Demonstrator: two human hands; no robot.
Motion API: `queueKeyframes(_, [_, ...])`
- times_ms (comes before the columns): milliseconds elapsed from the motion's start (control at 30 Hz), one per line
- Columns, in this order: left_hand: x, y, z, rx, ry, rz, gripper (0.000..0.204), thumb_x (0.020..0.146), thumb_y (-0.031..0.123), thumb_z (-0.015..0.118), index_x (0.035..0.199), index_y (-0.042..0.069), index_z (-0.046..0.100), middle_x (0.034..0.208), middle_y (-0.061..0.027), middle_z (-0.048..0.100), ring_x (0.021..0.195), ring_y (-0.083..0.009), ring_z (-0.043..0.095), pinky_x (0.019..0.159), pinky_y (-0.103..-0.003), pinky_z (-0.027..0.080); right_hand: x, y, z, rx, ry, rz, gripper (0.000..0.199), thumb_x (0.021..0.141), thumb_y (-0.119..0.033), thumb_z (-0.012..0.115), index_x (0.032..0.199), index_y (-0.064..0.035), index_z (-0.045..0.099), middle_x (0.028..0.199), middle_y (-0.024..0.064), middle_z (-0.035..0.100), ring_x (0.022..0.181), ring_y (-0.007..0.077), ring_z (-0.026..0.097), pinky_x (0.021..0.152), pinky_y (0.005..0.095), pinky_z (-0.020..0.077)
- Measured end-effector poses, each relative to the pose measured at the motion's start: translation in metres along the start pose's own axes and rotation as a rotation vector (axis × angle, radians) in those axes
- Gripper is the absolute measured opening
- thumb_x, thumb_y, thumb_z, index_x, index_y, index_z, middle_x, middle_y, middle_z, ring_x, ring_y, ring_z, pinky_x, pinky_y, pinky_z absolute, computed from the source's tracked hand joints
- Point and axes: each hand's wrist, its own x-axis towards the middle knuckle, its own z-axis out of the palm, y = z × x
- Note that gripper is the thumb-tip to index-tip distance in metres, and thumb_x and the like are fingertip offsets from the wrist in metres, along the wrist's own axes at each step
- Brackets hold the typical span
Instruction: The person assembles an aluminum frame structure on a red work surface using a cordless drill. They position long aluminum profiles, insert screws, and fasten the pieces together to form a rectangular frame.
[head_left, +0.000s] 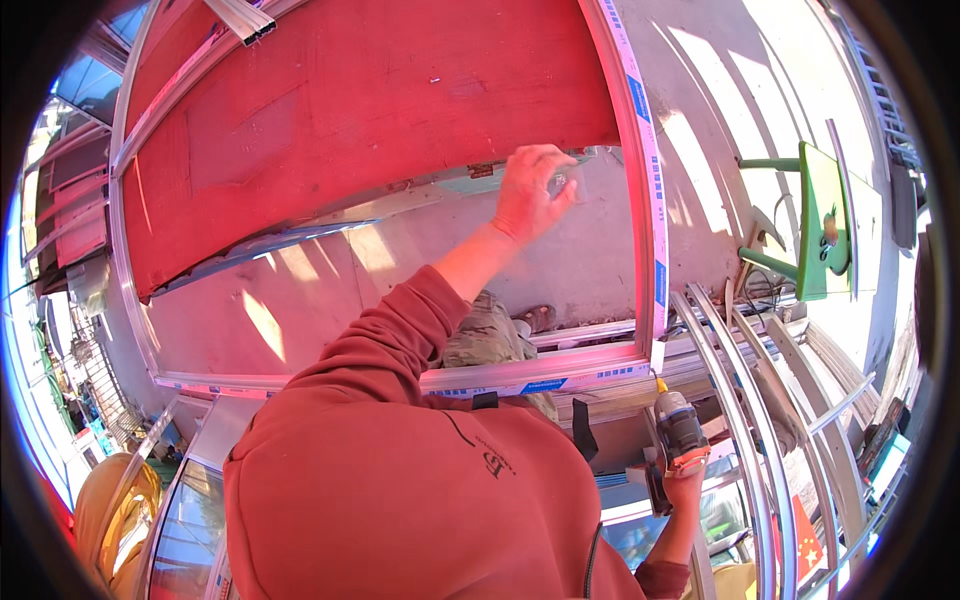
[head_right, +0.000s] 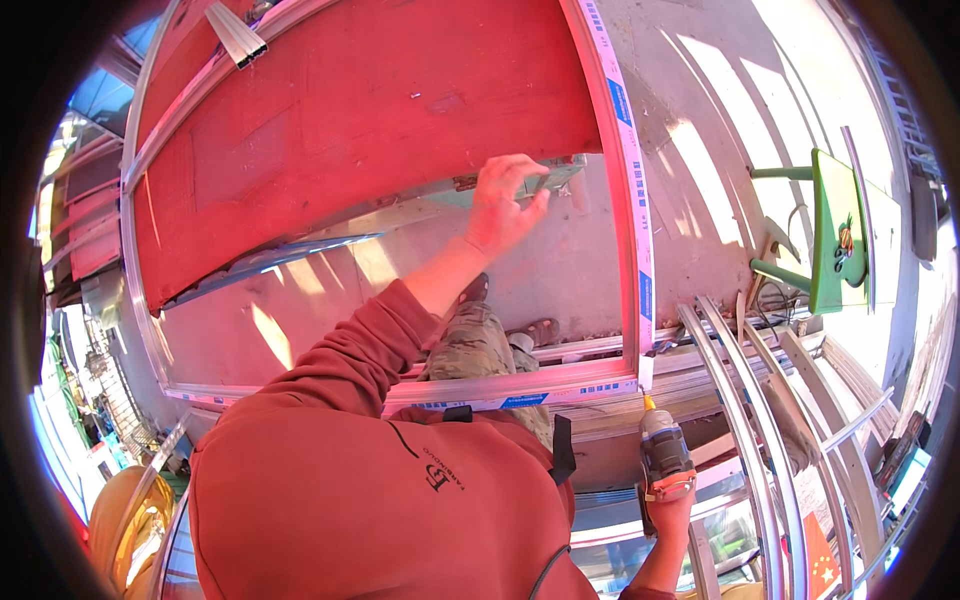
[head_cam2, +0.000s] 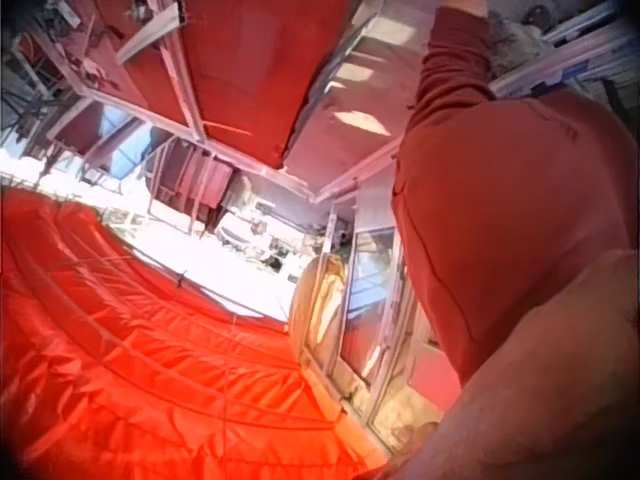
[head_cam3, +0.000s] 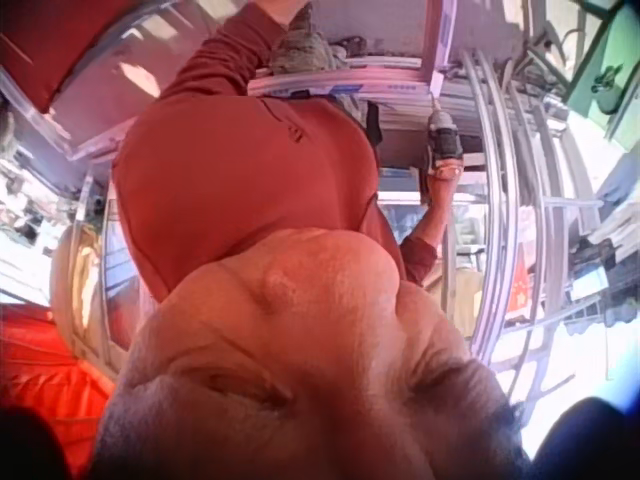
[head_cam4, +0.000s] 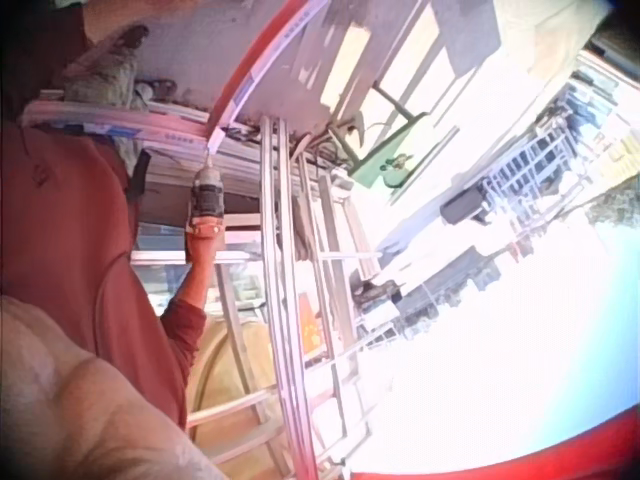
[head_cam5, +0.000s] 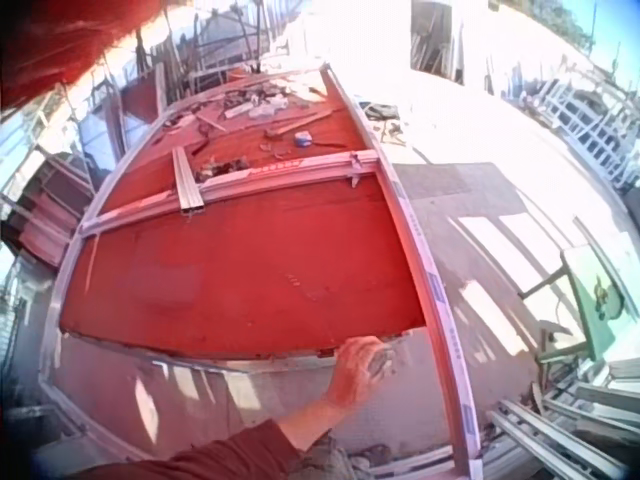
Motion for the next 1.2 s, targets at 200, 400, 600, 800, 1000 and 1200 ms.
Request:
queueKeyframes(200, [0.08,-0.156,-0.091,0.615,0.141,-0.346,0.037,0.087,0.025,0.071,0.121,0.011,0.067,0.119,-0.0132,0.061,0.113,-0.0328,0.058,0.095,-0.043,0.049,-0.039,0.042,0.034,0.244,0.256,-0.03,0.04,0.085,-0.009,0.073,0.121,0.001,0.059,0.109,0.0139,0.065,0.093,0.0317,0.063,0.081,0.0424,0.051])
queueKeyframes(400, [0.101,-0.167,-0.105,0.712,-0.136,-0.216,0.019,0.089,0.027,0.068,0.096,0.012,0.076,0.101,-0.0126,0.069,0.095,-0.033,0.066,0.084,-0.043,0.053,-0.068,-0.009,0.052,0.252,0.345,-0.17,0.033,0.087,-0.015,0.071,0.117,-0.0025,0.066,0.1,0.0086,0.07,0.082,0.0197,0.067,0.072,0.0339,0.0535])
queueKeyframes(600, [0.035,-0.017,-0.034,-0.269,-0.455,-0.649,0.019,0.096,0.015,0.065,0.108,0.0,0.065,0.081,0.0016,0.06,0.067,-0.0057,0.052,0.064,-0.022,0.045,-0.069,-0.034,0.091,0.705,0.165,-0.077,0.04,0.083,-0.014,0.077,0.119,-0.0032,0.065,0.113,0.0096,0.069,0.097,0.0211,0.068,0.084,0.0336,0.0539])
queueKeyframes(800, [-0.087,0.158,-0.01,-0.963,-0.949,-0.963,0.024,0.098,0.016,0.064,0.115,-0.001,0.065,0.09,-0.0039,0.063,0.075,-0.01,0.058,0.069,-0.023,0.048,-0.061,-0.062,0.103,0.79,0.328,-0.403,0.045,0.077,-0.01,0.078,0.118,0.0025,0.066,0.117,0.015,0.07,0.103,0.026,0.069,0.089,0.0341,0.0531])
queueKeyframes(1000, [-0.127,0.185,-0.011,-1.447,-0.898,-1.549,0.021,0.097,0.026,0.064,0.105,0.006,0.064,0.091,-0.004,0.065,0.078,-0.0123,0.06,0.066,-0.026,0.05,-0.066,-0.069,0.122,0.847,0.412,-0.388,0.048,0.078,-0.01,0.077,0.122,0.0038,0.063,0.119,0.0159,0.069,0.103,0.0264,0.069,0.089,0.0343,0.0538])
queueKeyframes(1200, [-0.135,0.188,-0.01,-1.663,-0.874,-1.705,0.022,0.098,0.033,0.062,0.103,0.011,0.063,0.092,-0.0012,0.059,0.08,-0.0136,0.056,0.069,-0.026,0.05,-0.081,-0.084,0.144,0.871,0.374,-0.234,0.045,0.08,-0.01,0.076,0.122,0.003,0.064,0.12,0.0156,0.068,0.105,0.0273,0.069,0.09,0.0348,0.0538])
